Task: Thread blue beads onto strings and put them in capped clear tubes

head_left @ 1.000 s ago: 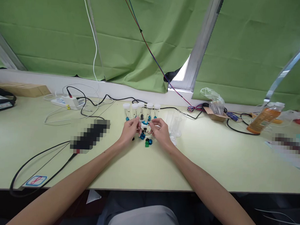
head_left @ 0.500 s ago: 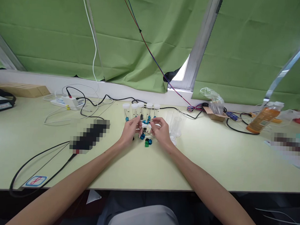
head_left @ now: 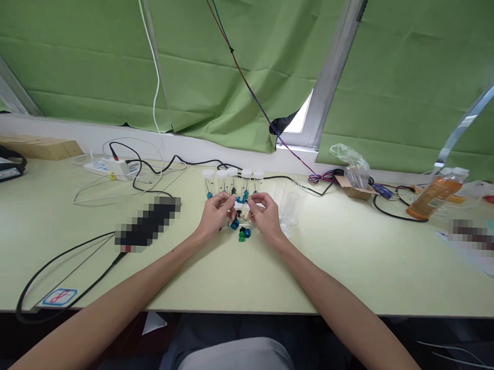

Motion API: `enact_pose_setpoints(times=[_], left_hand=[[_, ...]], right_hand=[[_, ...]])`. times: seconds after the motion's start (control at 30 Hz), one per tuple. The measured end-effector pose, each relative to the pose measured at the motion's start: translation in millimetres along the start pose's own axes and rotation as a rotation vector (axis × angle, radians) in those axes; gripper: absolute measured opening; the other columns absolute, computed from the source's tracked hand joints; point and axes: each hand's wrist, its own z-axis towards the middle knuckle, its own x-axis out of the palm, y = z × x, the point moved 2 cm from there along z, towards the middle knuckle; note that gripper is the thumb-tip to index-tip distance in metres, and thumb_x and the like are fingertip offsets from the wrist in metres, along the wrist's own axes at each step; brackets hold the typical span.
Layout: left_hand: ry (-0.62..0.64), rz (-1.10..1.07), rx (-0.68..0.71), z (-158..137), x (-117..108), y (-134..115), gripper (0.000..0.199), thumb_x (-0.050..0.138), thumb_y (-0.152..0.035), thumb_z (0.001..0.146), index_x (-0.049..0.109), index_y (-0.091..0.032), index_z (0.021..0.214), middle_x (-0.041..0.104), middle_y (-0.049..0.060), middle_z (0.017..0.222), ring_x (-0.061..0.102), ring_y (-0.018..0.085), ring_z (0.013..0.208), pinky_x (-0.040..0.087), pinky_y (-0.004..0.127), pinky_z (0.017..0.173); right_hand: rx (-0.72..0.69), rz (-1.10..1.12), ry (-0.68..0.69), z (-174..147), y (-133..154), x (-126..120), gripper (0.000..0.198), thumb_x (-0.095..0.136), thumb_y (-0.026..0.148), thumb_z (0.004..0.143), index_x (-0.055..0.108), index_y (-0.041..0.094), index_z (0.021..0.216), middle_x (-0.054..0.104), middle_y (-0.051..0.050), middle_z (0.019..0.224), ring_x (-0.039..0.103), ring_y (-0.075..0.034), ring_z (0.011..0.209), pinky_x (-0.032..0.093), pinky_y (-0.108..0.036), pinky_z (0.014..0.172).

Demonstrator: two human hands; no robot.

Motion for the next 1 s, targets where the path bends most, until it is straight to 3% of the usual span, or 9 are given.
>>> enact_pose_setpoints(times=[0.67, 1.0], left_hand=[[0.018, -0.078, -0.004, 1.1, -2.0, 1.5, 0.031, 0.073, -0.042, 0.075, 0.053, -0.019, 0.068, 0.047, -0.003, 0.059, 0.051, 0.012, 0.046, 0.040, 0.025, 0.040], [-0.015, -0.127, -0.033, 1.9, -2.7, 3.9, 0.028, 0.072, -0.036, 0.077, 0.054, -0.018, 0.067, 0.048, -0.002, 0.062, 0.052, 0.012, 0.047, 0.040, 0.025, 0.039]], right_hand=[[0.046, 0.040, 0.028, -3.8, 10.5, 2.5, 0.032, 0.066, 0.051, 0.079, 0.058, 0.020, 0.082, 0.064, 0.001, 0.063, 0.052, -0.009, 0.043, 0.040, -0.021, 0.041], [0.066, 0.007, 0.091, -1.1, 2.9, 2.7, 0.038, 0.059, 0.058, 0.083, 0.058, 0.019, 0.083, 0.064, 0.000, 0.065, 0.053, -0.009, 0.042, 0.038, -0.020, 0.039]])
